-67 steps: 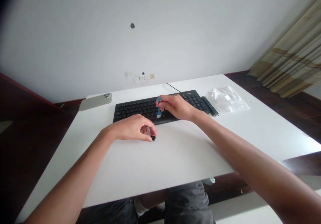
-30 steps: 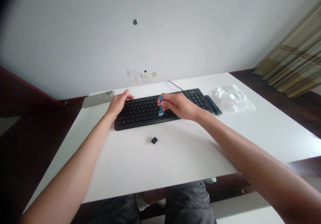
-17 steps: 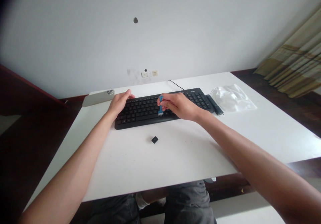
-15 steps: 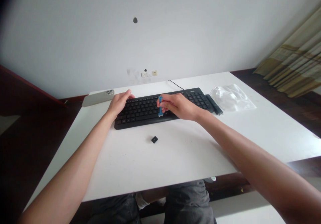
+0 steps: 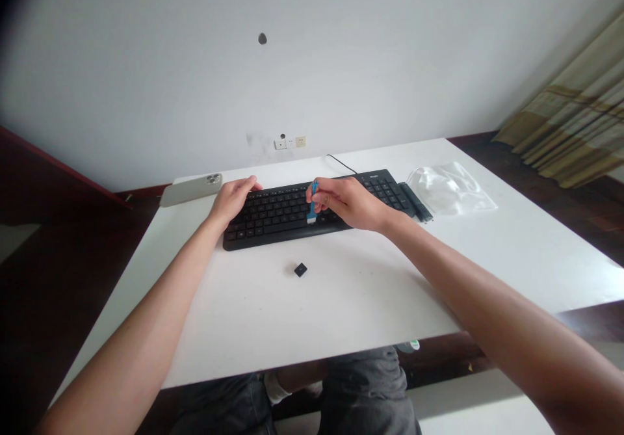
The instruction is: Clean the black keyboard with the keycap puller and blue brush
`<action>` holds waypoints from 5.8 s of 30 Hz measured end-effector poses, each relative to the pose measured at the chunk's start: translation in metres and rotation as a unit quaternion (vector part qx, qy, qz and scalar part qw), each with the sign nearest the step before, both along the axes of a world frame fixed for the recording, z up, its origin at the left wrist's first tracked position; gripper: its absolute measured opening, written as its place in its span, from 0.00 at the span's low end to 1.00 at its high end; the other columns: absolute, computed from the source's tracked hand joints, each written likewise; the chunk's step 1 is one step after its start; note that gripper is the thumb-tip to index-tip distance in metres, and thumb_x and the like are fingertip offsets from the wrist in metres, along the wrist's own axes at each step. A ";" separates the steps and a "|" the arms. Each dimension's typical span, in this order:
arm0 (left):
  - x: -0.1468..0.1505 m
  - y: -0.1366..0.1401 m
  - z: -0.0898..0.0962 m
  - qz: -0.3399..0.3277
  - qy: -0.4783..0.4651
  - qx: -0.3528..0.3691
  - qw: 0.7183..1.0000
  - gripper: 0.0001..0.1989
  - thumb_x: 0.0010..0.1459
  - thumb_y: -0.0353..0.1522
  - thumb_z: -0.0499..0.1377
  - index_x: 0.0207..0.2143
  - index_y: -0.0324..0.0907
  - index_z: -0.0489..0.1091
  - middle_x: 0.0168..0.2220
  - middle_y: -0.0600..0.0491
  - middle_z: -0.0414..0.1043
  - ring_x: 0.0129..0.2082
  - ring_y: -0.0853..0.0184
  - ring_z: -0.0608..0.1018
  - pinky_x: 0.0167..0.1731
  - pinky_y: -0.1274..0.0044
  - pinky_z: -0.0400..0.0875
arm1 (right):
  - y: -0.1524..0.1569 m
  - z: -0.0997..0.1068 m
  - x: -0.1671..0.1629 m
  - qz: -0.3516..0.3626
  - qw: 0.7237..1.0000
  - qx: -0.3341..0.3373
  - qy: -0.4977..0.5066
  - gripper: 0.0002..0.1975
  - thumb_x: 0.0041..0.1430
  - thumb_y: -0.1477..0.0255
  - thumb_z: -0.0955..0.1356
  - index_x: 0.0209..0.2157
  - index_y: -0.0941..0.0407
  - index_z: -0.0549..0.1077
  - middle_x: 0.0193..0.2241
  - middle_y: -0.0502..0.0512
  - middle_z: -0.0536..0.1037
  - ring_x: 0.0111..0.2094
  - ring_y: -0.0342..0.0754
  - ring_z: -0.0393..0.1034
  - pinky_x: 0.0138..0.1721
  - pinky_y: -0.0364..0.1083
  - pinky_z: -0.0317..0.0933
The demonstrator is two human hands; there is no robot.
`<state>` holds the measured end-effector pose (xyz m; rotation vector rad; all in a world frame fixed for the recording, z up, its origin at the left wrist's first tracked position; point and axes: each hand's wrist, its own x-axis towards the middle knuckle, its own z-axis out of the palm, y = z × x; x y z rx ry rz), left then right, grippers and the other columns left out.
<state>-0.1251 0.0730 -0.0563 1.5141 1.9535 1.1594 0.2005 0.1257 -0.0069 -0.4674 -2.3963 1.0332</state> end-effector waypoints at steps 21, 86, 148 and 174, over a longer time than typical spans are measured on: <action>0.002 -0.002 0.002 -0.009 0.022 -0.007 1.000 0.21 0.64 0.51 0.58 0.33 0.47 0.82 0.38 0.53 0.85 0.43 0.57 0.82 0.46 0.71 0.68 | -0.003 0.000 -0.002 -0.009 1.000 0.012 0.006 0.13 0.77 0.63 0.63 0.43 0.54 0.75 0.34 0.53 0.82 0.36 0.48 0.78 0.42 0.47 0.72; 0.003 -0.003 0.003 -0.018 0.031 -0.004 0.999 0.19 0.64 0.49 0.59 0.34 0.46 0.81 0.37 0.53 0.84 0.40 0.59 0.81 0.45 0.72 0.68 | 0.000 -0.001 0.000 -0.022 0.999 -0.025 -0.005 0.12 0.75 0.62 0.65 0.42 0.54 0.77 0.32 0.53 0.81 0.33 0.47 0.76 0.38 0.47 0.72; 0.002 -0.003 0.002 -0.023 0.035 -0.003 0.999 0.14 0.61 0.45 0.62 0.36 0.46 0.81 0.43 0.51 0.86 0.45 0.57 0.83 0.45 0.71 0.71 | 0.001 -0.002 0.000 -0.051 0.998 -0.037 -0.008 0.12 0.74 0.62 0.65 0.42 0.53 0.76 0.32 0.53 0.81 0.32 0.47 0.75 0.35 0.46 0.72; 0.002 -0.001 -0.001 -0.023 0.038 -0.002 0.999 0.16 0.62 0.47 0.61 0.36 0.46 0.80 0.42 0.52 0.85 0.44 0.58 0.82 0.46 0.71 0.71 | 0.001 0.002 0.000 -0.049 0.991 -0.122 -0.027 0.15 0.72 0.57 0.68 0.42 0.55 0.77 0.33 0.54 0.82 0.27 0.45 0.77 0.24 0.44 0.66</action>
